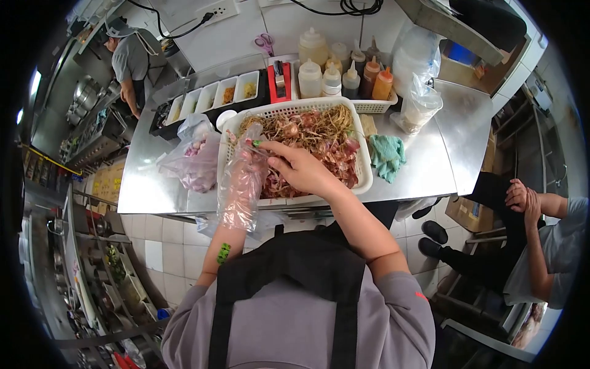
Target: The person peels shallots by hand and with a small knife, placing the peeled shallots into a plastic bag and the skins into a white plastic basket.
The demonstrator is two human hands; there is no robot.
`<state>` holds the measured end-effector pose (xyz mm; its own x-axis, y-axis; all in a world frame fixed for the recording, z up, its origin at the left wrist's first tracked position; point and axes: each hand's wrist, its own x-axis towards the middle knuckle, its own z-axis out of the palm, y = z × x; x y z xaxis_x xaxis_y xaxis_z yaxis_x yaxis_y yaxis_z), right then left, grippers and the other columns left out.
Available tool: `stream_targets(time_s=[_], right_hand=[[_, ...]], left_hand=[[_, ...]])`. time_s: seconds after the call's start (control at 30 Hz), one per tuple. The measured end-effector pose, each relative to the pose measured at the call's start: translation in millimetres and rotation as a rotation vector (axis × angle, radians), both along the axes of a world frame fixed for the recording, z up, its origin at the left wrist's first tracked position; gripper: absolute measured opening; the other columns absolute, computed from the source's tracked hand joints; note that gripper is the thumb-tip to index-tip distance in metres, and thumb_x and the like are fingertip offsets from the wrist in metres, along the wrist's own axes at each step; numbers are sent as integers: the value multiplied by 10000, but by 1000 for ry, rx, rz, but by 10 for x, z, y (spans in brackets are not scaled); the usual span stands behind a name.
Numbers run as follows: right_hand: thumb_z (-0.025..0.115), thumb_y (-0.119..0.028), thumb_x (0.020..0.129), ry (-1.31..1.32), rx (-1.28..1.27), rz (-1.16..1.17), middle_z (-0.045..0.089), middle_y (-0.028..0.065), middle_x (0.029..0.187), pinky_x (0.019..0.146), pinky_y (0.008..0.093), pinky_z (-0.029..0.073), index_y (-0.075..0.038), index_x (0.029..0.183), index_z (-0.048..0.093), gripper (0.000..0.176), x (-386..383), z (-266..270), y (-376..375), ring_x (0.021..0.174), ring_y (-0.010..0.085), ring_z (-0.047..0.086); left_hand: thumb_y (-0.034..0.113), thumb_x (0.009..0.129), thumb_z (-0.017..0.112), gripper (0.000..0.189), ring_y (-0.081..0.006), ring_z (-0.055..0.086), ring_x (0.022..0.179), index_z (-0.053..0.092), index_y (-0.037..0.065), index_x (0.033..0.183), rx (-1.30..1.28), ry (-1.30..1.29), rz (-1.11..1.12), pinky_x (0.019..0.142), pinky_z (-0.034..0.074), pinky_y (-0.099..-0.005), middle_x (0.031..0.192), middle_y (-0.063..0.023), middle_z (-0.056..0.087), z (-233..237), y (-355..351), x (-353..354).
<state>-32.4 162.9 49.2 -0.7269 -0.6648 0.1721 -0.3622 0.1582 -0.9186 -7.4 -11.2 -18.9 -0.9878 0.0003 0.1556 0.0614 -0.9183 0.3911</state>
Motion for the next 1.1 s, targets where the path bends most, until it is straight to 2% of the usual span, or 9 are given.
stream_targets(time_s=[0.03,0.1,0.23,0.3,0.53,0.7,0.9,1.0,1.1], right_hand=[[510,-150,919,1,-4,-3,582,138,1169,896,311,422,-57,1259,482,353,11,11,-3,1034,227,569],[518,-131,908,40,-1,10,581,147,1172,878,321,438,-58,1254,488,355,58,49,-17,1020,262,587],[528,-115,894,197,-33,-43,577,159,1174,872,334,446,-60,1255,486,367,53,-26,-57,1017,298,593],[537,-111,884,266,43,-68,576,160,1178,883,341,441,-59,1255,482,379,47,-27,-65,1035,305,584],[552,-127,875,186,-43,0,577,158,1178,889,345,440,-57,1251,480,389,-7,-8,64,1040,293,585],[567,-144,876,204,5,6,622,146,1097,831,334,456,-54,1220,514,360,-46,-3,182,966,282,617],[574,-127,872,167,-51,12,631,141,1079,826,329,458,-51,1199,533,338,-81,-95,202,956,272,624],[560,-107,859,217,-91,-35,619,181,1046,814,365,463,-74,1206,528,350,-45,-133,142,907,347,609],[560,-93,856,277,-118,-71,614,193,1048,818,366,464,-69,1198,531,345,-37,-154,100,914,353,607]], left_hand=[[58,822,640,366,-164,573,899,490,6,1152,-4,1,-3,676,503,-212,1020,-72,563,22,27,0],[105,804,678,353,-161,568,899,496,34,1098,-256,-64,218,713,489,-219,1009,-56,560,64,116,10],[88,816,660,338,-175,575,914,497,46,1109,-250,-67,237,762,497,-255,1032,-62,563,196,159,51],[77,819,655,356,-175,579,934,504,40,1140,-361,-80,249,796,500,-263,1060,-74,573,350,203,120],[26,800,659,438,-162,576,957,508,25,1212,-482,-26,245,839,494,-276,1078,-82,592,167,150,58],[-10,834,598,528,-217,532,1111,409,30,1326,-721,95,265,902,469,-311,1278,-145,497,245,178,64],[30,909,509,437,-268,475,1193,382,32,1327,-535,119,244,987,409,-347,1293,-162,475,250,258,46],[57,921,501,383,-253,498,1161,415,39,1294,-552,65,214,973,426,-349,1256,-160,496,244,225,42],[79,929,493,348,-233,525,1114,435,43,1270,-645,31,236,942,453,-341,1212,-154,521,299,226,73]])
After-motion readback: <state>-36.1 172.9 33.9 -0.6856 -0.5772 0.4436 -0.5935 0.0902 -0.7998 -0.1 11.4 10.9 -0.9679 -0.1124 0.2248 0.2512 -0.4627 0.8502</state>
